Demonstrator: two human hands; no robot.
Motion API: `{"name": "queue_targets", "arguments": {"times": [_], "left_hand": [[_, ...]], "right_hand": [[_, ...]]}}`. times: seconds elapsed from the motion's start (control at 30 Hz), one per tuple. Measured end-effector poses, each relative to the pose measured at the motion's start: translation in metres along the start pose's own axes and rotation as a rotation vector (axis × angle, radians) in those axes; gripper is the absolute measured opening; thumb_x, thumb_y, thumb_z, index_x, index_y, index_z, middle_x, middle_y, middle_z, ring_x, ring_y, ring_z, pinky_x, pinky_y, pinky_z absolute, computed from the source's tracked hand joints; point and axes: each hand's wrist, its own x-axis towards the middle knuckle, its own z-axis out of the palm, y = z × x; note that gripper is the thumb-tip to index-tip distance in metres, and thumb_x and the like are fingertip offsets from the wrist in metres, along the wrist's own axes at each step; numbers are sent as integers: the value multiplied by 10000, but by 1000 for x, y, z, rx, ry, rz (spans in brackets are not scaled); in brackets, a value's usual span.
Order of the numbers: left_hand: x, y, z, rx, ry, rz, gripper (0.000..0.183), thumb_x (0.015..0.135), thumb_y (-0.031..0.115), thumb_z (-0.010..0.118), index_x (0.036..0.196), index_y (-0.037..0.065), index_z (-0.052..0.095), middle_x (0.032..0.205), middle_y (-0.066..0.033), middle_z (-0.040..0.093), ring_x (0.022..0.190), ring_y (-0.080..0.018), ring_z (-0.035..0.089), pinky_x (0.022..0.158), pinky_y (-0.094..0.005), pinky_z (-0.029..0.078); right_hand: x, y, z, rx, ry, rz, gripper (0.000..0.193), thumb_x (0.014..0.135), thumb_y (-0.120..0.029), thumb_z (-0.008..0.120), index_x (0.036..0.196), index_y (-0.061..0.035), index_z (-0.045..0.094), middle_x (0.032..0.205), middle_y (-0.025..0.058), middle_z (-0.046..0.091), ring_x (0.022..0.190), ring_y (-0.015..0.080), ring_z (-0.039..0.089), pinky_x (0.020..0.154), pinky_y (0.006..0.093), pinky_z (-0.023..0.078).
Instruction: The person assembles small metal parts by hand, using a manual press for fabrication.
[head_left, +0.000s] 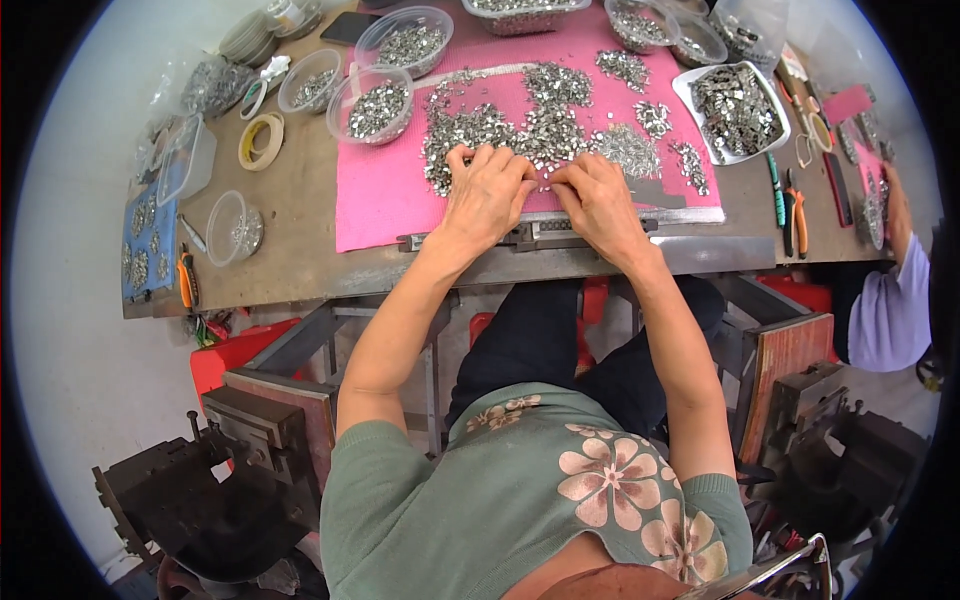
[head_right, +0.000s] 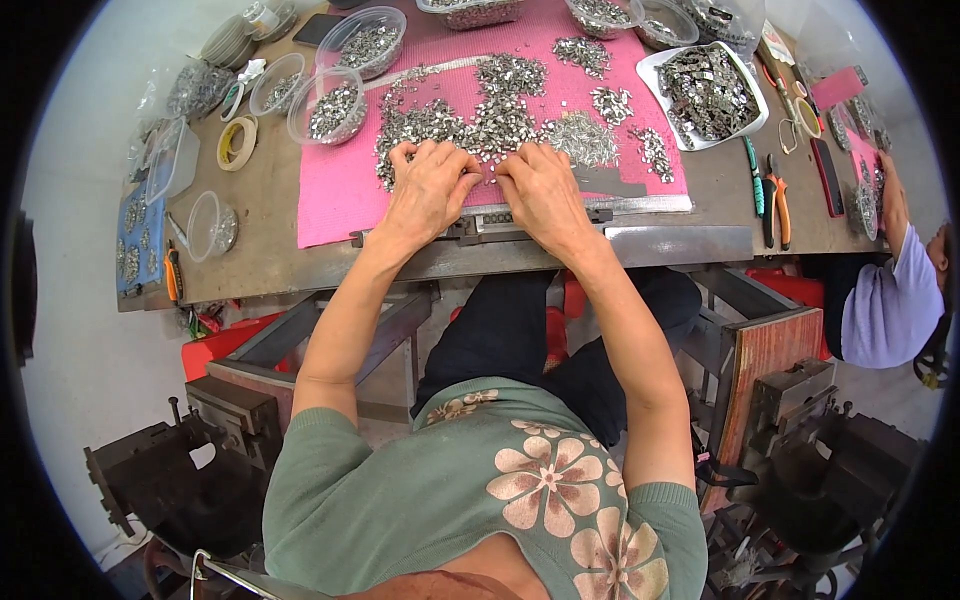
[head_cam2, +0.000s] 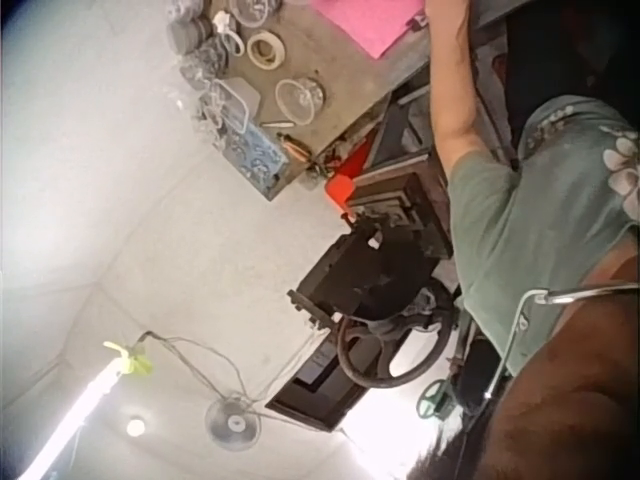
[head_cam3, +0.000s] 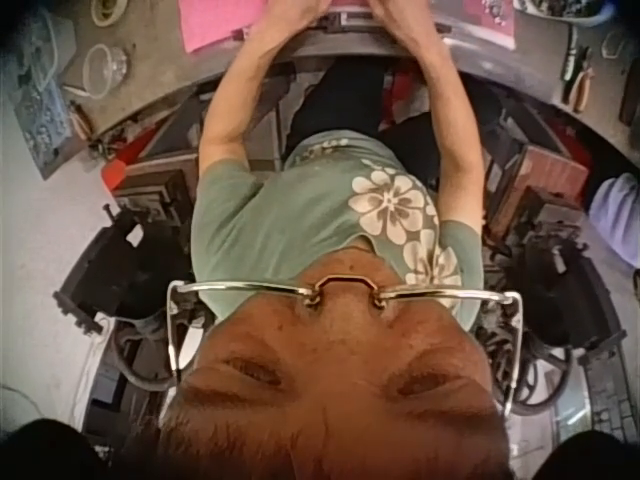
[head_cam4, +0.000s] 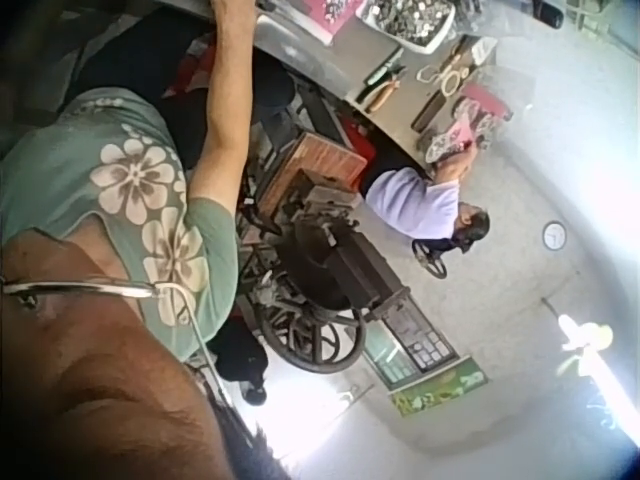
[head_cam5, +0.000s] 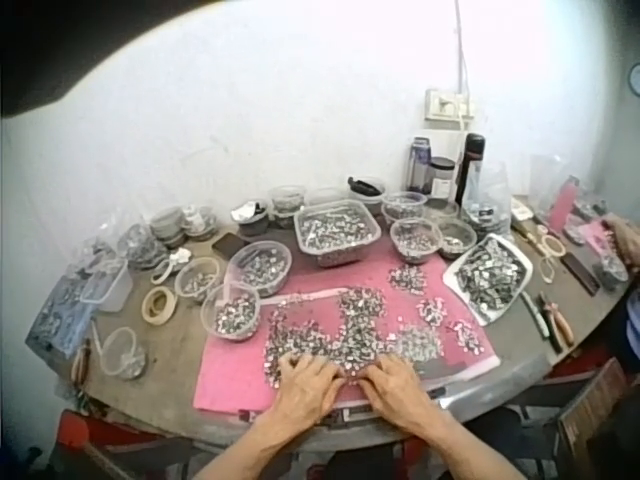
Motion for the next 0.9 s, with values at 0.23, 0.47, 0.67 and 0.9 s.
{"name": "queue_targets", "arguments": {"times": [0.23,0.47,0.67,0.9], "left_hand": [[-22,25,-15,-142,14,-70,85,905,104,691,964,79,634,907,-25,608,903,-221,581,933,-433,333],[-36,38,-7,-252,78,-20,129,852,53,719,945,57,631,922,-52,615,881,-240,595,918,-403,370],[-34,41,-6,-237,78,2,141,815,47,741,920,51,647,946,-67,628,888,-242,601,893,-415,410],[-27,30,-6,-206,113,-109,107,850,117,752,924,66,693,847,-49,647,872,-232,612,896,-420,403]], "right_hand": [[7,-5,0,-101,-1,-64,67,847,-55,711,893,-50,663,833,83,568,849,281,573,805,414,423],[-4,-10,-19,111,-45,-28,103,822,-31,703,878,-34,618,862,97,571,848,285,572,788,404,413],[-26,-19,-21,133,-56,-100,138,796,-17,709,879,-29,599,874,99,567,861,294,565,775,402,419],[-22,-16,-24,143,-63,-139,146,806,-1,714,931,-26,644,878,91,595,843,294,589,754,402,432]]}}
